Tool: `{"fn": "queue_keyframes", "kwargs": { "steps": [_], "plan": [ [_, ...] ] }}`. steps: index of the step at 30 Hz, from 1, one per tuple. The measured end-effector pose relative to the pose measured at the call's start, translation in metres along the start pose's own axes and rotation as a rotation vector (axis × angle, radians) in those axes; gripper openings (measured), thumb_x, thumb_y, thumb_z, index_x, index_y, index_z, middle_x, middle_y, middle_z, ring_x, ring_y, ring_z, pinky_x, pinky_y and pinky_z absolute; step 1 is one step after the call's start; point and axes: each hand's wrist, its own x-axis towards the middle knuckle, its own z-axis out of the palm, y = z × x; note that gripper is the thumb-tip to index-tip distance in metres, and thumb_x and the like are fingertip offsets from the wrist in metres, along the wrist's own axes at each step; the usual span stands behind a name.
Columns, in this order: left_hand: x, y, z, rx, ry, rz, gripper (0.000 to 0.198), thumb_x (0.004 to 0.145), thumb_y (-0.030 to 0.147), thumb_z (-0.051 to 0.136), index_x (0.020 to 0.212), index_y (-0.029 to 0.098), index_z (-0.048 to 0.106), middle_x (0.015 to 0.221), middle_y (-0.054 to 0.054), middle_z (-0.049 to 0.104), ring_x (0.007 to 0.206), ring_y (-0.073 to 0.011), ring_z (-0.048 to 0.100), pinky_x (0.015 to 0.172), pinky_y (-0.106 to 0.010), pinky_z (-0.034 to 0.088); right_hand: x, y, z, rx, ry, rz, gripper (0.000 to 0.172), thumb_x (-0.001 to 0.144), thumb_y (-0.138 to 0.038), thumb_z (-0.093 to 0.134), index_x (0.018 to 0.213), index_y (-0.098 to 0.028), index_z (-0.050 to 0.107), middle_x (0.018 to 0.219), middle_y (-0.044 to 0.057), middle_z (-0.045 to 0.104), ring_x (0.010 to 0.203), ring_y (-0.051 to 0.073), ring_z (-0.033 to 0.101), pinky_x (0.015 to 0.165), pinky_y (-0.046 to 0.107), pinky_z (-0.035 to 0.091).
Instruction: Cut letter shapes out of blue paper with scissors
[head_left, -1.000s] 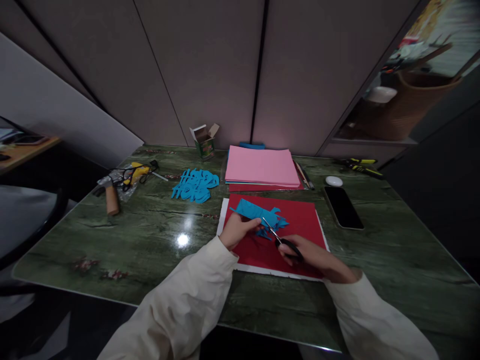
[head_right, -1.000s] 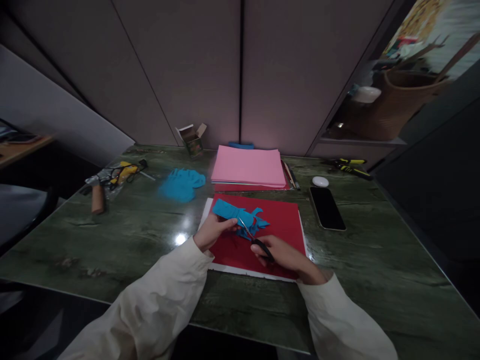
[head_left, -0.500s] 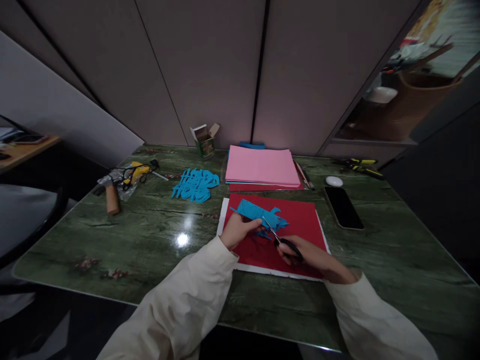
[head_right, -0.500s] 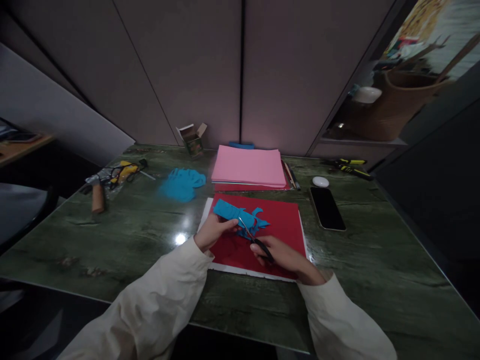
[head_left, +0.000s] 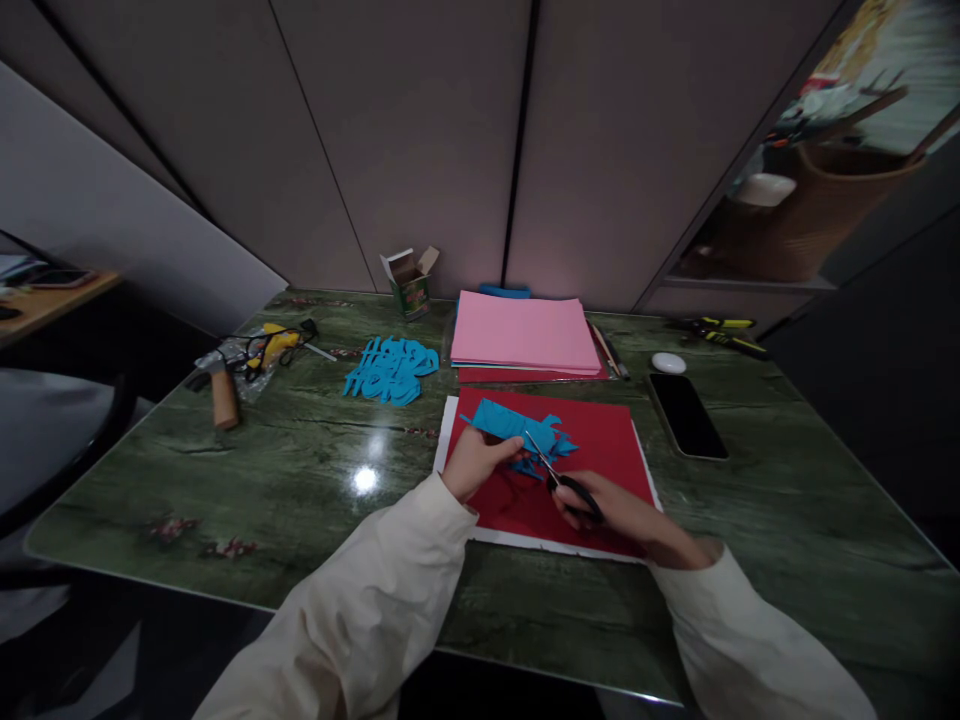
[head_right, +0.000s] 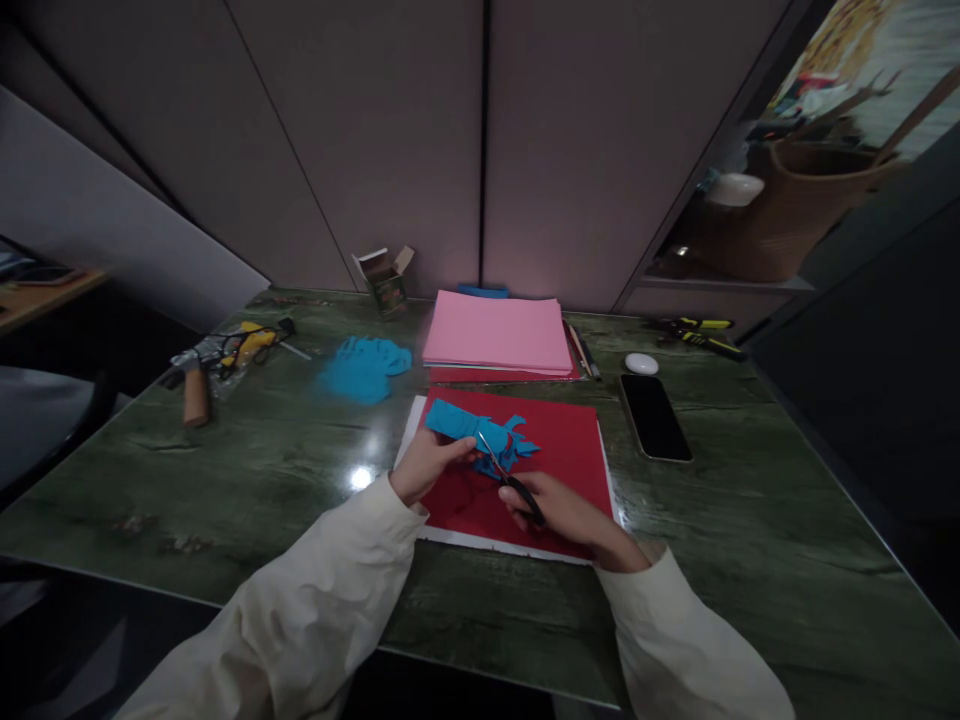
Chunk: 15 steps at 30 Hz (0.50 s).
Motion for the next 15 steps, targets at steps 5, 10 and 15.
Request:
{"fn": "queue_keyframes", "kwargs": {
  "steps": [5,10,15],
  "plan": [
    [0.0006,-0.0021,-0.0009,0.024,0.000,0.020,0.025,0.064,0.031,0.066,0.080,0.011,0.064,0.073,-0.006,0.067,0.062,-0.0150,0.060,0.063,-0.030,0.049,-0.0003,-0.0007,0.0016,0.022,0.016,0.013,0.042,0.080,-0.053,0.040,0.065,-0.015,0.047,0.050,-0.002,0.047,0.042,0.007,0.037,0.040,0.019,0.025],
    [0.0017,-0.0039,-0.0020,0.070,0.004,0.053,0.025,0.065,0.031,0.065,0.079,0.010,0.064,0.072,-0.007,0.066,0.061,-0.0154,0.059,0.062,-0.030,0.049,-0.0007,-0.0023,0.0019,0.030,0.013,0.015,0.043,0.080,-0.054,0.040,0.063,-0.015,0.047,0.050,-0.002,0.047,0.042,0.007,0.037,0.040,0.019,0.026],
    [0.0024,-0.0035,-0.0021,0.090,-0.006,0.051,0.026,0.064,0.032,0.064,0.079,0.010,0.064,0.074,-0.008,0.067,0.062,-0.0164,0.060,0.062,-0.031,0.049,-0.0012,-0.0030,0.0019,0.040,0.015,0.024,0.042,0.080,-0.052,0.041,0.063,-0.015,0.047,0.049,-0.003,0.046,0.042,0.007,0.037,0.040,0.019,0.025]
  ]
}}
